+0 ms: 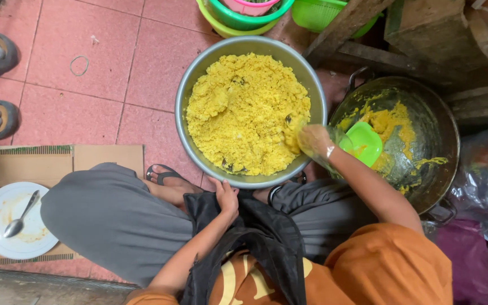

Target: Mixing and preparing yellow rice in a large metal basin.

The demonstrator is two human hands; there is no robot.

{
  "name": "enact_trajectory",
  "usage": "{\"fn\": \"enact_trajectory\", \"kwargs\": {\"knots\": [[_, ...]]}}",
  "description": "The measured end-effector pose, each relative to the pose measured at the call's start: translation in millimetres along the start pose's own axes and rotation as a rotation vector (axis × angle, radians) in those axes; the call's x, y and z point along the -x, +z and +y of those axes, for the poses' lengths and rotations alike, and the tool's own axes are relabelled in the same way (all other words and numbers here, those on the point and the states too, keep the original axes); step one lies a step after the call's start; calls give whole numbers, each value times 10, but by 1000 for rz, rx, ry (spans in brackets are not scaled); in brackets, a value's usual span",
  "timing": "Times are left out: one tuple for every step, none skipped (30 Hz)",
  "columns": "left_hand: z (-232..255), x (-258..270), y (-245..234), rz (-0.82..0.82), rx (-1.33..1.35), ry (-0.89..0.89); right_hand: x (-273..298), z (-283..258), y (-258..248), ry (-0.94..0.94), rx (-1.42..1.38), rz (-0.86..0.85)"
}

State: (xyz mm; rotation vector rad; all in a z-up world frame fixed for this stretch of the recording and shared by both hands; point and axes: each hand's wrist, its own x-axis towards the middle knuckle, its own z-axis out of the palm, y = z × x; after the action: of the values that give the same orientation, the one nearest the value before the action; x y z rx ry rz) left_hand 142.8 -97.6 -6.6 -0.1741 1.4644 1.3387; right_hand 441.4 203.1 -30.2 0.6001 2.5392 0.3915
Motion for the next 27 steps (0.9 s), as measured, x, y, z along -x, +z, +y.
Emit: {"fn": "enact_trajectory", "kwargs": {"knots": [[36, -20, -12, 35, -92, 38, 81, -106, -128, 25, -176, 125], [63, -56, 22, 69, -175, 78, 149, -150, -257, 48, -343, 251], [191, -84, 8, 69, -169, 79, 96, -207, -410, 44, -338, 252], [323, -98, -39, 71, -209, 121, 38, -302, -564, 55, -436, 22], [453, -111, -86, 72, -248, 163, -17, -397, -717, 66, -528, -210], [553, -299, -195, 80, -244, 167, -35, -489, -696, 58, -526, -204], [652, -482, -305, 64, -381, 337, -50, -579, -673, 27, -608, -196], [739, -649, -424, 49, -521, 504, -46, -680, -644, -5, -691, -190], [881, -724, -470, 59, -520, 506, -92, -831, -713, -15, -690, -187], [1021, -801, -512, 63, -687, 588, -129, -977, -782, -5, -793, -194], [1163, -875, -550, 67, -856, 668, -160, -1117, -851, 4, -895, -201], [1267, -898, -549, 69, -856, 680, -226, -1301, -619, 5, -893, -189], [1374, -920, -540, 88, -965, 607, -300, -1476, -387, -19, -988, -37], [1470, -933, -546, 101, -1078, 528, -349, -1688, -153, -39, -1085, 114], [1537, -937, -545, 99, -1083, 537, -400, -1795, -396, -33, -1087, 123], [1548, -914, -541, 89, -1111, 531, -389, -1909, -620, 90, -1185, 51], [1559, -898, -538, 80, -1139, 525, -385, -2023, -841, 216, -1279, -22], [1575, -862, -511, 76, -1137, 525, -418, -2082, -818, 220, -1277, -23], [1594, -827, -485, 74, -1151, 507, -453, -2142, -797, 229, -1250, -66], [1633, -801, -465, 75, -1167, 490, -517, -2200, -783, 236, -1224, -106], [1632, -808, -464, 73, -1166, 493, -661, -2374, -465, 238, -1223, -104], [1641, -820, -460, 80, -1163, 497, -822, -2537, -150, 101, -985, -106], [1649, -832, -454, 86, -1159, 501, -984, -2696, 167, -31, -744, -106], [1625, -862, -472, 86, -1158, 504, -462, -2727, -132, -30, -741, -103], [1599, -893, -486, 90, -1139, 512, -500, -2641, -317, -8, -800, -110], [1570, -914, -511, 93, -1124, 518, -850, -2450, -538, 14, -861, -117], [1576, -905, -517, 91, -1125, 519, -796, -2478, -699, 37, -922, -125]]}}
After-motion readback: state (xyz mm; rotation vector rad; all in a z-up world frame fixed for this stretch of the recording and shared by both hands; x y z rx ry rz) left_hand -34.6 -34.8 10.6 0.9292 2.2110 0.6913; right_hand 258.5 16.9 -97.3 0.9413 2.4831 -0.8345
